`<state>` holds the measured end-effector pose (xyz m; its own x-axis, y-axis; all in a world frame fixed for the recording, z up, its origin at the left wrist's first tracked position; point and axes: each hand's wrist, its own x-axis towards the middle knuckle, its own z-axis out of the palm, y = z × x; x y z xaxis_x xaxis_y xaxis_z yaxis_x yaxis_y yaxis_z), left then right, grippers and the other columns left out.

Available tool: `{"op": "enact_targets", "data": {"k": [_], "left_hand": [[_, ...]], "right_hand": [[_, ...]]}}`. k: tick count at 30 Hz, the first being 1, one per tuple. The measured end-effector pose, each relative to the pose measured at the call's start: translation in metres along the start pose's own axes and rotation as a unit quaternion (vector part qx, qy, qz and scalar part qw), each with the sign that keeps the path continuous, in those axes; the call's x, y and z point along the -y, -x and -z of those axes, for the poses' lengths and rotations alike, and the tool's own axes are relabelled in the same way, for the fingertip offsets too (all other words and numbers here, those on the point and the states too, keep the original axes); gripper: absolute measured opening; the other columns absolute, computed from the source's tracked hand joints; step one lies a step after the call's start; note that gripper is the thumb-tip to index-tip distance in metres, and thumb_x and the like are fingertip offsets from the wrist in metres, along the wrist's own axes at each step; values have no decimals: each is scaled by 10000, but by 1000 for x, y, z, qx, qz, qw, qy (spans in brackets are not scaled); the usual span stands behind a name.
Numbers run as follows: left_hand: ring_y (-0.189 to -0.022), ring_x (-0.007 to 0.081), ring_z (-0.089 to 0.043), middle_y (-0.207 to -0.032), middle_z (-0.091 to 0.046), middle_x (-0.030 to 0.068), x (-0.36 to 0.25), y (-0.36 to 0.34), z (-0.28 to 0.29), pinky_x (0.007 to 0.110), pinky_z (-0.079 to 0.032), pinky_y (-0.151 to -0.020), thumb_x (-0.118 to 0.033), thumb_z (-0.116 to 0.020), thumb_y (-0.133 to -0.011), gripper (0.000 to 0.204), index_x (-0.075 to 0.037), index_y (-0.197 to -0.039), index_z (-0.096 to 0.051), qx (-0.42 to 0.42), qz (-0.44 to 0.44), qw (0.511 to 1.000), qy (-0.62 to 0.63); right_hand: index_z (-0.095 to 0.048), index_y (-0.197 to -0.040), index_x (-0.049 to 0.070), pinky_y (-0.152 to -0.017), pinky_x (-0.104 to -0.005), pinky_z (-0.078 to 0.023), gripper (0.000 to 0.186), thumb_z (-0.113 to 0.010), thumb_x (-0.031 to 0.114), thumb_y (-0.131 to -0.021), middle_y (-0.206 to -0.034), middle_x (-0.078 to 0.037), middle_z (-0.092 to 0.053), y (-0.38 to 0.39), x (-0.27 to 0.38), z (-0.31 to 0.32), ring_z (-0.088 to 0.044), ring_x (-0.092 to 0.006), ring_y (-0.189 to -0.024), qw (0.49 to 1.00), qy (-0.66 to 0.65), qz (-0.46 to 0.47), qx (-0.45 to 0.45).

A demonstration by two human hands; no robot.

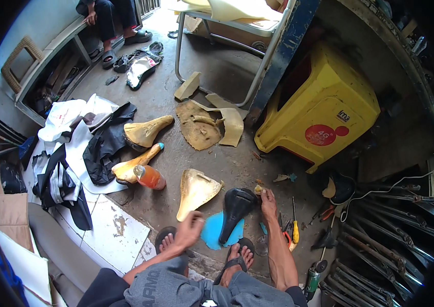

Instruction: The person applies adhesive to the underside and edges of multiple bicycle seat frames and foam pads using a small applicator. The person then presses the foam onto the seat frames, ensuring a secure bond across several seats.

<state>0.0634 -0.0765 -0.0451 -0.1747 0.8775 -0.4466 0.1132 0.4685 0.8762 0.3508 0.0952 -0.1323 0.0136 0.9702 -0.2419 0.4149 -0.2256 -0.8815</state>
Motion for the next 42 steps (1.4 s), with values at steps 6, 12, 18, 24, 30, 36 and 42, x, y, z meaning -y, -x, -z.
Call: {"op": "enact_targets", "data": {"k": [6, 12, 18, 24, 30, 36, 42], "left_hand": [[-869, 175, -587, -996, -634, 85, 41, -57, -74, 332, -487, -792, -428, -529, -1024, 478, 12, -1204, -574, 49, 104, 983, 143], [-1127, 235, -572, -1322, -564, 128, 11, -91, -42, 368, -474, -941, -399, -324, -1093, 505, -51, -1418, -492, 130, 55, 969, 202], [-1139, 256, -610, -1290, -629, 133, 11, -108, -18, 416, -458, -1034, -365, -309, -1107, 496, -60, -1480, -426, 269, 126, 850, 435], [-1241, 292, -603, -1372, -596, 181, 10, -78, -36, 470, -473, -1083, -294, -470, -1063, 451, 10, -1394, -512, 401, 199, 685, 575], [-1169, 276, -656, -1313, -635, 193, 14, -70, -38, 434, -515, -1060, -184, -648, -971, 451, 24, -1359, -551, 408, 163, 678, 590], [-1138, 267, -671, -1276, -655, 192, -12, -60, -40, 404, -554, -1012, -144, -696, -938, 463, 34, -1344, -561, 378, 145, 695, 594], [-1048, 215, -701, -1179, -691, 157, -17, -61, -46, 366, -603, -919, -160, -686, -961, 404, 57, -1283, -578, 324, 132, 788, 506]], "right_hand": [[-585, -1311, 37, -989, -303, -418, 371, -458, 295, -1076, -1190, -58, -630, 18, 12, -13, -556, -165, -1097, 973, -217, -73, 4], [-560, -1305, 71, -849, -267, -479, 328, -469, 289, -1078, -1031, -17, -614, 29, 43, 7, -581, -106, -915, 948, -295, -104, 54], [-588, -1192, 105, -689, -239, -441, 241, -450, 273, -1088, -867, 16, -505, 32, 103, 8, -477, -80, -758, 917, -374, -111, 83], [-560, -1264, 91, -755, -272, -529, 284, -479, 292, -1081, -927, -10, -579, 39, 119, 9, -575, -109, -806, 860, -458, -169, 151], [-555, -1290, 93, -789, -316, -541, 324, -508, 326, -1069, -1021, -34, -633, 49, 130, 16, -611, -140, -865, 854, -458, -183, 167], [-656, -1179, 57, -802, -320, -516, 355, -569, 371, -1038, -944, 9, -627, 62, 135, 19, -581, -106, -895, 966, -249, -69, 16], [-715, -1078, 27, -737, -261, -456, 308, -619, 315, -1021, -885, 17, -646, 79, 163, 9, -538, -65, -788, 993, -117, 3, 0]]}}
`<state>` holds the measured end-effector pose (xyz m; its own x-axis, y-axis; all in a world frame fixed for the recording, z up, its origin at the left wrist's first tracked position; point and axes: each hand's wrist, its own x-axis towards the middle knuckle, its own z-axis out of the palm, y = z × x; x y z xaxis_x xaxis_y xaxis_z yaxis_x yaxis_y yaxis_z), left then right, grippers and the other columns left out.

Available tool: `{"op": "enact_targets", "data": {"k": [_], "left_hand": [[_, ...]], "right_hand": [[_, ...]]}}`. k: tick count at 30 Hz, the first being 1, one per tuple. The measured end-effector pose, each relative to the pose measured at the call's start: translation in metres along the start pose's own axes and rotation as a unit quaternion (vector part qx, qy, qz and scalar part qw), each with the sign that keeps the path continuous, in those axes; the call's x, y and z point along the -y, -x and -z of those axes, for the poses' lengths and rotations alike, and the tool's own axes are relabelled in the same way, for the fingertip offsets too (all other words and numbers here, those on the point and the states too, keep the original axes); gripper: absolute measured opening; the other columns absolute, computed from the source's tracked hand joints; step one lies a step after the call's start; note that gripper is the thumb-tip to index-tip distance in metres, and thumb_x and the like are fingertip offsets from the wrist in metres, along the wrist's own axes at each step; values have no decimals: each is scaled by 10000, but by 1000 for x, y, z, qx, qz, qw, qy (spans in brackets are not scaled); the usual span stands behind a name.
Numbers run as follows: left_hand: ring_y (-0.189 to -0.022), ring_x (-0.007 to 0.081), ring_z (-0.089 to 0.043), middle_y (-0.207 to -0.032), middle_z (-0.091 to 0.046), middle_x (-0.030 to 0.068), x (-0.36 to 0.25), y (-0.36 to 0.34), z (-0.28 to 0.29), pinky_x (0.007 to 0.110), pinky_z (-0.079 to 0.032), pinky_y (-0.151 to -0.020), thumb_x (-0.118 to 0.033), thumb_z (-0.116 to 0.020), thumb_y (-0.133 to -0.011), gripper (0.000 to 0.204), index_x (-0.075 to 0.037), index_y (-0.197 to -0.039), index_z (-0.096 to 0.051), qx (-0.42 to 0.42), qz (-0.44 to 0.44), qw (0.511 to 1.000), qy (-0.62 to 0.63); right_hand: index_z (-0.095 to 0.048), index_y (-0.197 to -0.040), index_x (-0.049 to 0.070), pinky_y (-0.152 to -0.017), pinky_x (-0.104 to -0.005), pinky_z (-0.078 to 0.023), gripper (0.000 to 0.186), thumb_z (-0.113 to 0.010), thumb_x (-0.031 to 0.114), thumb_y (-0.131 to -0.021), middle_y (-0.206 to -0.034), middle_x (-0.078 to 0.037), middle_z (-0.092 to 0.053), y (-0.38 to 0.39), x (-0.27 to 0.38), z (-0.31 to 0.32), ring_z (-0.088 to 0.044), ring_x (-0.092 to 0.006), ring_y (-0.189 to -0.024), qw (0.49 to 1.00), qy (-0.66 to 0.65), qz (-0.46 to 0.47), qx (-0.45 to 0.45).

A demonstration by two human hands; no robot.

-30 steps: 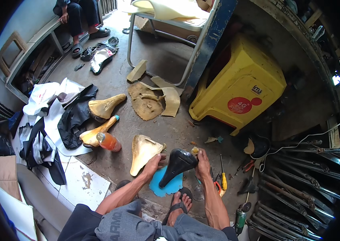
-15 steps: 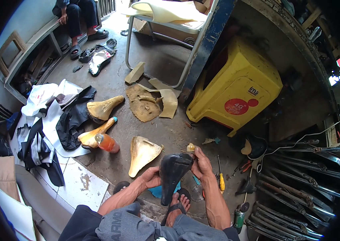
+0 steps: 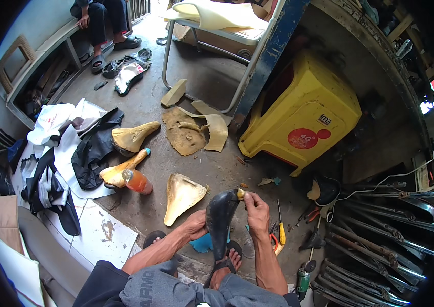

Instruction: The person applies adhesive to the underside and edges of multiple bicycle seat frames and foam pads using a small applicator. The person then presses the foam onto the seat frames, ensuring a secure bond across several seats.

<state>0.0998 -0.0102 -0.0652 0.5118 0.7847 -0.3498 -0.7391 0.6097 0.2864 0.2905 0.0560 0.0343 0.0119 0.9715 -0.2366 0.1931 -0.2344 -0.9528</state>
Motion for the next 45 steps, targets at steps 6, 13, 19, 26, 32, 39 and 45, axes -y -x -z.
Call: {"op": "enact_targets", "data": {"k": [6, 13, 19, 26, 32, 39, 45], "left_hand": [[-858, 118, -688, -1029, -693, 26, -7, 4, -31, 290, -596, -732, -249, -623, -1019, 298, -25, -1216, -630, -107, -12, 986, -129], [-807, 117, -678, -911, -649, -4, -12, 4, -32, 333, -591, -700, -252, -620, -1015, 178, -75, -1001, -623, -203, -48, 973, -94], [-831, 177, -709, -952, -715, 72, -35, 10, -13, 358, -622, -734, -142, -641, -969, 154, -36, -1078, -663, -231, -107, 967, -15], [-1002, 238, -704, -1147, -706, 143, -47, 0, -14, 419, -600, -912, -137, -677, -953, 307, -13, -1230, -633, -72, -117, 962, 238], [-1198, 330, -629, -1356, -605, 194, -46, 9, -11, 493, -533, -1034, -180, -765, -875, 611, -55, -1419, -516, 90, -103, 951, 276], [-1192, 338, -627, -1300, -634, 194, -40, 12, -30, 494, -522, -1044, -147, -747, -886, 522, -4, -1347, -547, 78, -118, 952, 273], [-1226, 341, -612, -1316, -635, 201, -46, 14, -12, 511, -483, -1084, -126, -741, -883, 505, 18, -1335, -568, 55, -172, 937, 298]], "right_hand": [[-724, -1024, 6, -757, -329, -465, 245, -640, 233, -991, -885, -57, -662, -9, 35, -14, -587, -184, -805, 976, 137, 164, 35], [-735, -937, 93, -781, -403, -433, 109, -719, 158, -851, -864, -55, -616, 4, 45, -28, -563, -261, -861, 823, 359, 410, 160], [-747, -974, 127, -768, -380, -440, 131, -704, 226, -900, -888, -43, -630, 24, 51, -13, -584, -238, -892, 725, 428, 365, 398], [-746, -1101, 58, -708, -290, -488, 198, -652, 195, -993, -867, -36, -666, 3, 36, 27, -597, -116, -785, 992, 8, 81, 96], [-737, -1123, 37, -683, -248, -478, 212, -647, 187, -1004, -993, -40, -643, -10, 33, -19, -569, -78, -792, 990, -46, 134, 18], [-750, -1099, 33, -766, -268, -504, 197, -675, 170, -978, -1017, -60, -672, 5, 26, -34, -616, -131, -884, 985, -23, 154, 79], [-759, -1047, 14, -867, -315, -504, 153, -716, 93, -922, -1025, -92, -704, 50, 44, -20, -648, -190, -955, 942, -86, 165, 280]]}}
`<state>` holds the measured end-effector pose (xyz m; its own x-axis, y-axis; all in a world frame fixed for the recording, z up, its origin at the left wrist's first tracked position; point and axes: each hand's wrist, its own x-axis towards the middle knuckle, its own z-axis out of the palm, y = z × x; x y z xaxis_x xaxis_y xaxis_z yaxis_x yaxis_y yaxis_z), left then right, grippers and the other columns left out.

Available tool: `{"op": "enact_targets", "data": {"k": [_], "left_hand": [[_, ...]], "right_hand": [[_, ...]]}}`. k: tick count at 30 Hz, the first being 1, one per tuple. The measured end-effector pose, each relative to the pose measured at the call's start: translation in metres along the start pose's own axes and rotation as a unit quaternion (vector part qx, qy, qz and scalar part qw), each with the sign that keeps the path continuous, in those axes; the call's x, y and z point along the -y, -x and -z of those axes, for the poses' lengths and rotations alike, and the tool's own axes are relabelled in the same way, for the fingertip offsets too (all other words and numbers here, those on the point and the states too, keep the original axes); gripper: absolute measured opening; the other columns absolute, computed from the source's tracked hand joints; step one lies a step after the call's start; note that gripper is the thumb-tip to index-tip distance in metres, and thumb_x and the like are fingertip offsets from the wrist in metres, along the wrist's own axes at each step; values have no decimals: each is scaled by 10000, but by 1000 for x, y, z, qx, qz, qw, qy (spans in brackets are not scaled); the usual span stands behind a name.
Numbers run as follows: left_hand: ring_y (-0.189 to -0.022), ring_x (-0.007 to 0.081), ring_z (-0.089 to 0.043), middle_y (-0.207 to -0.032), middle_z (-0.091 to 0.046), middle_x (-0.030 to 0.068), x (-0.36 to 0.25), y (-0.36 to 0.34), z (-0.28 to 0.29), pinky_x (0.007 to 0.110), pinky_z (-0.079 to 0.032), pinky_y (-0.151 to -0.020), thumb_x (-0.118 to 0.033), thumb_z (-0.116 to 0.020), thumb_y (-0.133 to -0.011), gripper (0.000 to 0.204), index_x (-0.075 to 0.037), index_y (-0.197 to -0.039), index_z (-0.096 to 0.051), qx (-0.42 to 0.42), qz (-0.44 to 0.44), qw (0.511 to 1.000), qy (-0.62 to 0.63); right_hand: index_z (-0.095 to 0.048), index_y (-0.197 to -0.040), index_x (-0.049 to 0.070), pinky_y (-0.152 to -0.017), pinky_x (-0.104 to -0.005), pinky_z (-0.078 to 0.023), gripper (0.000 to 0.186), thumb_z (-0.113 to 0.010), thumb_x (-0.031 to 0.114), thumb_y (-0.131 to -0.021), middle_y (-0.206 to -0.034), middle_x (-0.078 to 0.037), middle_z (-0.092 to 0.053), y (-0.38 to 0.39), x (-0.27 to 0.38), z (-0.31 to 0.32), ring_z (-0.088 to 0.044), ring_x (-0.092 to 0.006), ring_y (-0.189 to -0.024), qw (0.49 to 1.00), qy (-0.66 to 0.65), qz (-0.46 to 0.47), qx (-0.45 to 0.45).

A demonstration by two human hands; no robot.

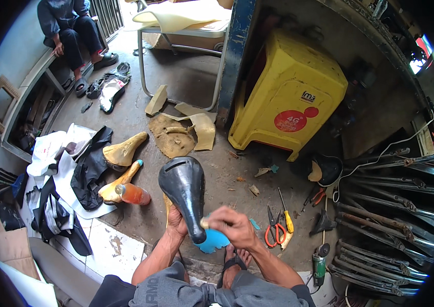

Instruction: The person applies adhesive to the underside and edges of multiple bicycle seat frames and foam pads using a small applicator. The person then presses the foam onto the seat frames, ensuring a secure bond across several seats.

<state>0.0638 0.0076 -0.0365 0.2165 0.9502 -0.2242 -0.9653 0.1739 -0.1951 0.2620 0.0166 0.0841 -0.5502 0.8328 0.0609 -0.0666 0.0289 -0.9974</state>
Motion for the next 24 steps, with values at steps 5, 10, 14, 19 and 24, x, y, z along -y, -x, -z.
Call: {"op": "enact_targets", "data": {"k": [5, 10, 14, 19, 24], "left_hand": [[-1294, 318, -567, -1418, -567, 168, 1, 3, -14, 501, -459, -1122, -171, -837, -796, 742, -83, -1448, -493, 29, -3, 999, -27], [-1315, 299, -553, -1489, -508, 130, 20, 3, -30, 487, -456, -1132, -205, -897, -728, 900, -175, -1501, -437, 63, -8, 996, -60], [-1298, 301, -566, -1435, -562, 140, 12, 6, -16, 472, -464, -1123, -192, -863, -773, 795, -110, -1464, -479, 47, 20, 998, -47], [-1293, 302, -570, -1418, -576, 144, 5, 4, -12, 475, -463, -1121, -197, -838, -804, 737, -87, -1447, -495, 39, 44, 997, -48], [-1240, 310, -600, -1348, -615, 156, 20, 2, -20, 474, -483, -1097, -195, -793, -852, 609, -31, -1378, -533, 36, 48, 998, -28]], "right_hand": [[-761, -1071, 29, -813, -294, -495, 166, -721, 90, -922, -1024, -81, -690, -3, 14, 23, -634, -162, -930, 989, -125, 25, 71], [-755, -1098, 40, -726, -249, -487, 172, -697, 112, -954, -1000, -43, -669, -52, -17, 19, -604, -107, -862, 974, 73, 27, -214], [-752, -1100, 30, -750, -273, -492, 178, -695, 114, -955, -1009, -50, -680, -48, -27, 14, -625, -132, -874, 986, 98, 22, -135], [-754, -1065, 7, -758, -276, -492, 162, -694, 107, -952, -989, -63, -689, -37, -11, 15, -630, -137, -889, 999, 44, 12, -5], [-769, -1034, 29, -766, -299, -522, 150, -708, 120, -932, -913, -91, -701, -65, 17, 21, -658, -162, -866, 966, 187, 62, -166]]}}
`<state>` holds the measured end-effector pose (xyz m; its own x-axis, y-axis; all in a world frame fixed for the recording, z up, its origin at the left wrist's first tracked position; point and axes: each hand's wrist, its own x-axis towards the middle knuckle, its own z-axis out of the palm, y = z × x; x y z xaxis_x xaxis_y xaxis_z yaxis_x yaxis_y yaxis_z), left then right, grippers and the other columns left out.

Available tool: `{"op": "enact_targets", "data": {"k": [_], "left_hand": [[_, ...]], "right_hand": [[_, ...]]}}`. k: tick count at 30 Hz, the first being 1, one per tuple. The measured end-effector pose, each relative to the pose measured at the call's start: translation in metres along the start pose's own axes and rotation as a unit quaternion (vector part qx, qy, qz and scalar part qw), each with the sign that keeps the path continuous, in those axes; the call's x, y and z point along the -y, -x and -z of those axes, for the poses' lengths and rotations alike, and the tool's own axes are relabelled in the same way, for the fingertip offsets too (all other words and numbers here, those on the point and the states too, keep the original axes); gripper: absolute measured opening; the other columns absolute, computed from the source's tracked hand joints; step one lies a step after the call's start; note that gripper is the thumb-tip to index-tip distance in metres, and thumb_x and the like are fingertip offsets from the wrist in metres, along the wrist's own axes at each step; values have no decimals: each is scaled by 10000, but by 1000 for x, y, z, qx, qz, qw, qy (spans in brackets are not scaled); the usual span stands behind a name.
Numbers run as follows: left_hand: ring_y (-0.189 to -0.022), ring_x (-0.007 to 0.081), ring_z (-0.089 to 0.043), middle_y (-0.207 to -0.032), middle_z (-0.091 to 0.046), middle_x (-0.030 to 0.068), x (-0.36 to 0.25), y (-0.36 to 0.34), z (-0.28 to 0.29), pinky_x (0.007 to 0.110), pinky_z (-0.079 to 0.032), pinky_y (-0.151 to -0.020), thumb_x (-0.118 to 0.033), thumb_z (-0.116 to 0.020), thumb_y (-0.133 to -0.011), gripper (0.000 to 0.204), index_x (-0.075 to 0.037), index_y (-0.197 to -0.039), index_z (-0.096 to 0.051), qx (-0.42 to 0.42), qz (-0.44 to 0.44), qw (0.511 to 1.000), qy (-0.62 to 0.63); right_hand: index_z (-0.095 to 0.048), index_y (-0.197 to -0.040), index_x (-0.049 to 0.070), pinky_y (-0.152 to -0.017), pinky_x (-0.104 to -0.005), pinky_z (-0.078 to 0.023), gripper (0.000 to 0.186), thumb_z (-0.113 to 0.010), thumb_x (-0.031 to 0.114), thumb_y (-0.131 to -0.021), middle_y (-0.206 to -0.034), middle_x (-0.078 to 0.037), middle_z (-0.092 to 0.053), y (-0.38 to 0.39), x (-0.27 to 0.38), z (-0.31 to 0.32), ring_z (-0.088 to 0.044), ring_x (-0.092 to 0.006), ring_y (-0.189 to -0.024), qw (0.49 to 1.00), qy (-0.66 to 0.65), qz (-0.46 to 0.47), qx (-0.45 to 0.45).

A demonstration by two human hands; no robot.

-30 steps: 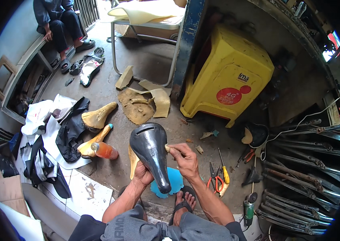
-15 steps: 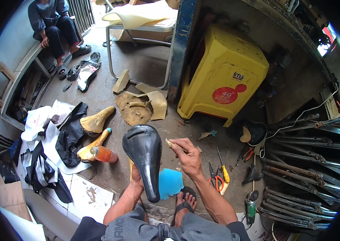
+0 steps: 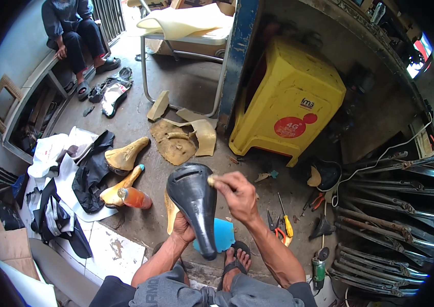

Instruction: The person applies adhesive to the underside and edges of multiple bicycle seat frames and foam pads using a small applicator. The person then presses the foam onto the seat frames, ensuring a secure bond across several seats.

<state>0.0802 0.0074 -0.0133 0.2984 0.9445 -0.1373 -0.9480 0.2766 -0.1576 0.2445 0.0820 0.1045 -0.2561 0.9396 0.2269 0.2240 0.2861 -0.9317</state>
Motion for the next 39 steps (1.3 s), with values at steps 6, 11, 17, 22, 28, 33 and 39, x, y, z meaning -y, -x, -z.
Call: {"op": "enact_targets", "data": {"k": [6, 11, 17, 22, 28, 33, 39], "left_hand": [[-1136, 283, -652, -1213, -670, 157, -1, 0, 4, 448, -539, -1029, -202, -717, -919, 445, 12, -1282, -574, -43, -16, 999, -9], [-1132, 261, -667, -1232, -676, 143, 6, -2, 6, 432, -540, -1033, -164, -710, -916, 398, -15, -1271, -608, -78, 30, 994, -70], [-1152, 274, -649, -1276, -651, 137, -3, -10, 19, 455, -533, -1038, -167, -613, -986, 385, -21, -1338, -557, -101, -35, 986, -128], [-1105, 274, -665, -1238, -667, 147, 0, -49, 42, 454, -555, -999, -148, -577, -1010, 330, -13, -1311, -577, -127, -10, 990, -64], [-1047, 280, -679, -1137, -687, 183, -3, -109, 127, 476, -565, -964, -188, -469, -1068, 283, 14, -1191, -624, -251, 13, 957, -142], [-1318, 365, -497, -1470, -446, 258, 34, -110, 94, 486, -448, -1088, -431, -351, -1083, 598, 45, -1444, -381, -389, -42, 912, -124], [-1359, 385, -420, -1483, -396, 284, 48, -46, 68, 466, -412, -1076, -416, -544, -990, 677, 19, -1474, -356, -375, -32, 776, -507]], "right_hand": [[-778, -1013, 29, -733, -326, -536, 148, -720, 103, -899, -864, -120, -704, 11, 21, 1, -681, -208, -794, 985, 28, 83, 146], [-759, -957, 34, -671, -355, -536, 128, -737, 115, -860, -855, -113, -678, -25, 7, -8, -667, -254, -753, 968, 193, 156, 28], [-769, -971, 107, -680, -358, -539, 114, -742, 163, -876, -842, -79, -665, 17, 27, 18, -664, -246, -761, 932, 169, 96, 307], [-754, -1044, 14, -653, -272, -478, 192, -697, 168, -945, -834, -31, -693, 49, -13, 50, -610, -116, -736, 996, 40, -83, -10], [-738, -1081, 21, -536, -219, -370, 265, -704, 255, -962, -751, 52, -598, 84, -64, 49, -485, -33, -623, 948, -65, -291, -109], [-718, -1094, 26, -557, -221, -442, 231, -675, 220, -975, -791, 20, -613, 93, -75, 68, -533, -56, -646, 937, -60, -304, -163], [-721, -1120, 33, -536, -228, -462, 259, -679, 242, -974, -746, 14, -598, 99, -92, 67, -538, -61, -626, 933, -76, -309, -168]]}}
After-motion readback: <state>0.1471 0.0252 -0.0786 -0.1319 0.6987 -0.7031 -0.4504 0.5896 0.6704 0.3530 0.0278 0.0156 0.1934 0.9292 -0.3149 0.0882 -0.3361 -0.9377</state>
